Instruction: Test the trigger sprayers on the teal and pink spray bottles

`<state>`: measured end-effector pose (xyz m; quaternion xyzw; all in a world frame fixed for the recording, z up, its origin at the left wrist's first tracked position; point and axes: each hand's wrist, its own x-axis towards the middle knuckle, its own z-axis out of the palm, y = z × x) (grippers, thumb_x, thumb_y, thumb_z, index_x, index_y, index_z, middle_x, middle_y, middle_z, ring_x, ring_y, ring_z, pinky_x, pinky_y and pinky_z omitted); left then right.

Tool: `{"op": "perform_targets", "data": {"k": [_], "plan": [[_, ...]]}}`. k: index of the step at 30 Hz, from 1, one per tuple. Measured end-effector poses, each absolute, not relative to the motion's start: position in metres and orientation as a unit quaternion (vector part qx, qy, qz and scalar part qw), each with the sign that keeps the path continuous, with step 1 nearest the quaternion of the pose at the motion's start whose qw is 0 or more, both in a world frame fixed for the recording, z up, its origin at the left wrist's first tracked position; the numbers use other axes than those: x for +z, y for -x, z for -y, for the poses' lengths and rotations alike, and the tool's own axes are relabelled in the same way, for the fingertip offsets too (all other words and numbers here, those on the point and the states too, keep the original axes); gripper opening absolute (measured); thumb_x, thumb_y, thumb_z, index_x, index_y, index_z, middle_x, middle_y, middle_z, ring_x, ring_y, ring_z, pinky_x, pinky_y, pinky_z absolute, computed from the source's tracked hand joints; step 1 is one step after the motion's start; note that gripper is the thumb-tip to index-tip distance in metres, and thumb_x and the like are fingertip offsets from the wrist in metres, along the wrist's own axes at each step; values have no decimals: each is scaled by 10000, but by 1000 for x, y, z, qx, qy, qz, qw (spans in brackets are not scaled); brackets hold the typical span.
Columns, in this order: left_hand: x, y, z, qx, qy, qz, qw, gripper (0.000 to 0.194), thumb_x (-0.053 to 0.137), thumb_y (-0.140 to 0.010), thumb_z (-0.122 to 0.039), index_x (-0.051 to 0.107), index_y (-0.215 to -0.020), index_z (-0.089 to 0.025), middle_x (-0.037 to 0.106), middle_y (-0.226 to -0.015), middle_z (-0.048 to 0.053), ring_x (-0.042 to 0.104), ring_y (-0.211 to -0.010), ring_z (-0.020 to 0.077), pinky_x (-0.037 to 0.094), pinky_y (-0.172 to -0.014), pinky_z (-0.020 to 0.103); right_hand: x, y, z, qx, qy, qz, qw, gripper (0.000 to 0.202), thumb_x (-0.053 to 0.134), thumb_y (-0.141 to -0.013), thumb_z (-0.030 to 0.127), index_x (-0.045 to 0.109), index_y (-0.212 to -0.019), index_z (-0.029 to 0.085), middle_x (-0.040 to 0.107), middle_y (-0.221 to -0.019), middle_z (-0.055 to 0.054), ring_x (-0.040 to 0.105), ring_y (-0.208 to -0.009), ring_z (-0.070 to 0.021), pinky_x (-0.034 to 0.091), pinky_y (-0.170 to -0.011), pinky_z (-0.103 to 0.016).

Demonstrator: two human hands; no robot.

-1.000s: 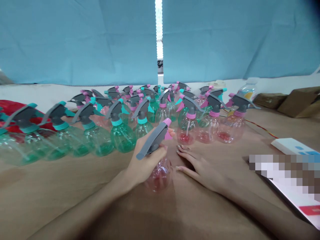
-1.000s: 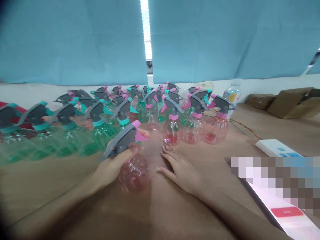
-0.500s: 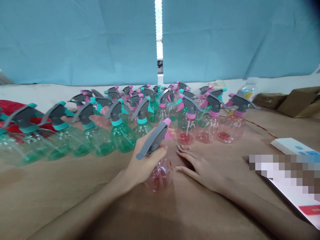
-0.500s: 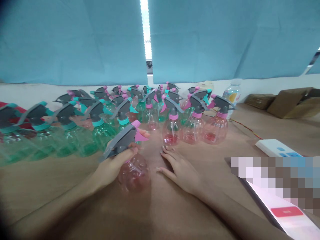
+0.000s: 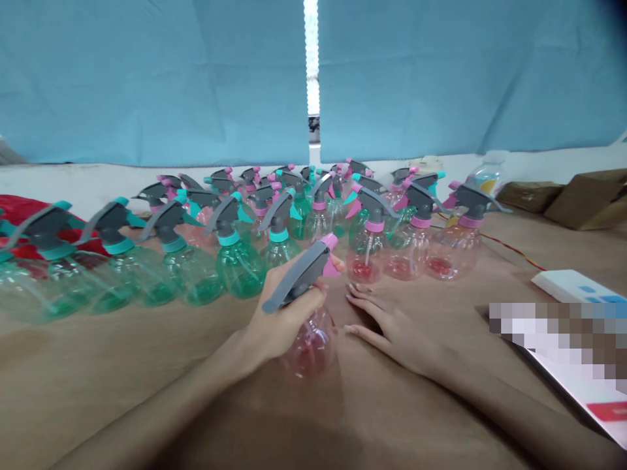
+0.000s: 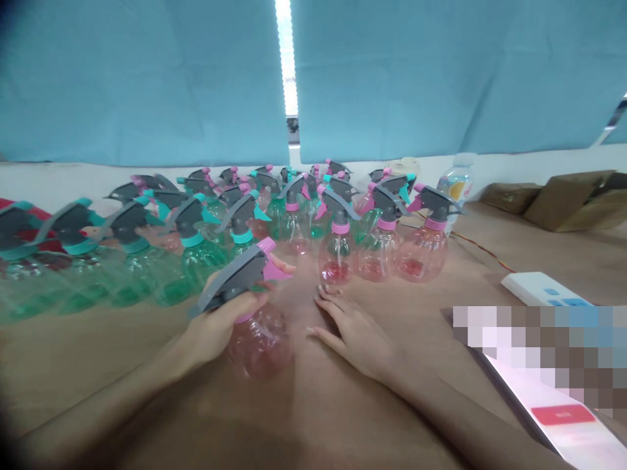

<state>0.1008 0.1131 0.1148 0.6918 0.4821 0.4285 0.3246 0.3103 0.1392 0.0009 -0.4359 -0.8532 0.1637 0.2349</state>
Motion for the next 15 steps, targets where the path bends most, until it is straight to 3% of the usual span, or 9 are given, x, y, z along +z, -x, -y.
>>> {"op": "perform_targets", "data": {"k": [6, 15], "plan": [[117, -98, -112, 434, -688, -495, 307, 126, 543, -680, -220, 644, -756, -218, 548, -647, -28, 434, -549, 135, 363, -521, 267, 3, -310, -138, 164, 434, 852, 241, 582, 438, -885, 579, 485, -1331, 208, 442, -1425, -95, 380, -1320, -273, 323, -1082, -499], [114, -95, -110, 444, -690, -477, 314, 70, 551, -730, -243, 617, -741, -221, 550, -682, -15, 474, -592, 144, 403, -556, 275, 2, -310, -138, 164, 434, 851, 246, 572, 443, -885, 578, 486, -1330, 221, 462, -1411, -96, 393, -1312, -278, 331, -1073, -508]]}}
